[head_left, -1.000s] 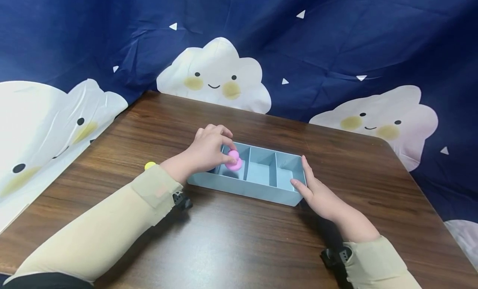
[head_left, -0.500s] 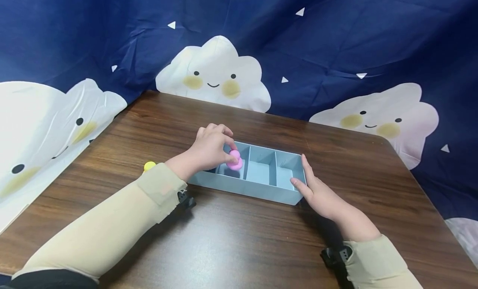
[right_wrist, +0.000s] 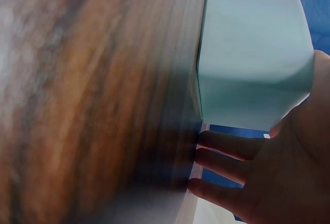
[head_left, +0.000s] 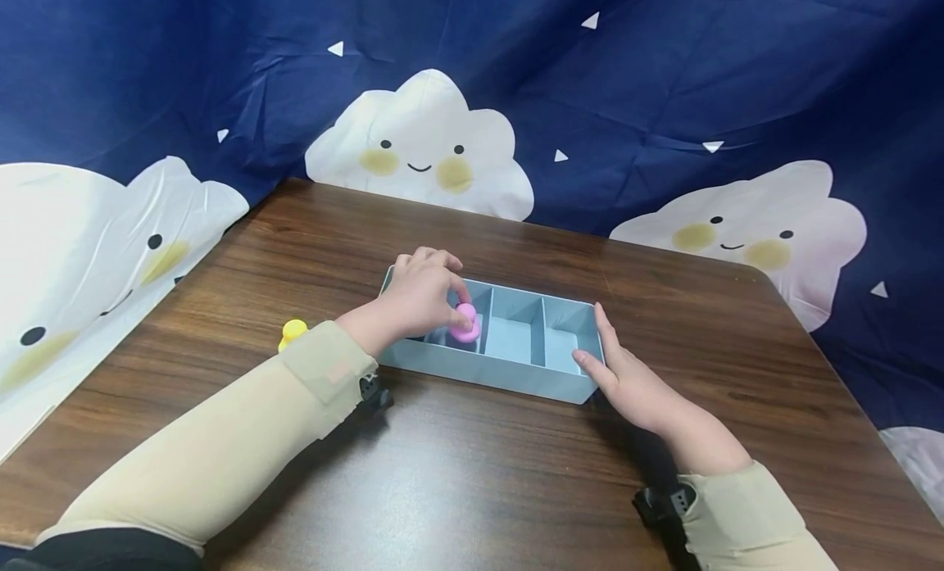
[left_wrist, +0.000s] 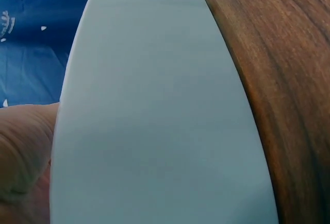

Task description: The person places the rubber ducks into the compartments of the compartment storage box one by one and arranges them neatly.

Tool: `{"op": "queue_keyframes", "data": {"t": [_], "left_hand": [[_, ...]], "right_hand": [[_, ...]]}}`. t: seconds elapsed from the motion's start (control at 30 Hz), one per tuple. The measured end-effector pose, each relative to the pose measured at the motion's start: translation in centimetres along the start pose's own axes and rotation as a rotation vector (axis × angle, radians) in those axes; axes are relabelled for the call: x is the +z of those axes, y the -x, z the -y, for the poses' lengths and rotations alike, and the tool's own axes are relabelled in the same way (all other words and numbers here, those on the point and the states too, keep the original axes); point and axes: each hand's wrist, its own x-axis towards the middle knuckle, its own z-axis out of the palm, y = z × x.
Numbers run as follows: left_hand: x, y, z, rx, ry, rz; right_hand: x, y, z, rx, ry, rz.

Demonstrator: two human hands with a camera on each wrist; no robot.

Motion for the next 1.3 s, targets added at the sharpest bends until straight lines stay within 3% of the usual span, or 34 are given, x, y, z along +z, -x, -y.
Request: {"op": "queue_keyframes", "data": {"t": [0.57, 1.3], "left_hand": [[1.1, -0.2, 0.4, -0.012, -0.032, 0.044], [1.2, -0.3, 0.1, -0.033, -0.089, 0.063]], "right_hand": [[-0.1, 0.1, 0.2, -0.002, -0.004, 0.003], [0.1, 0.1, 0.1, -0.002, 0.004, -0.010]]}}
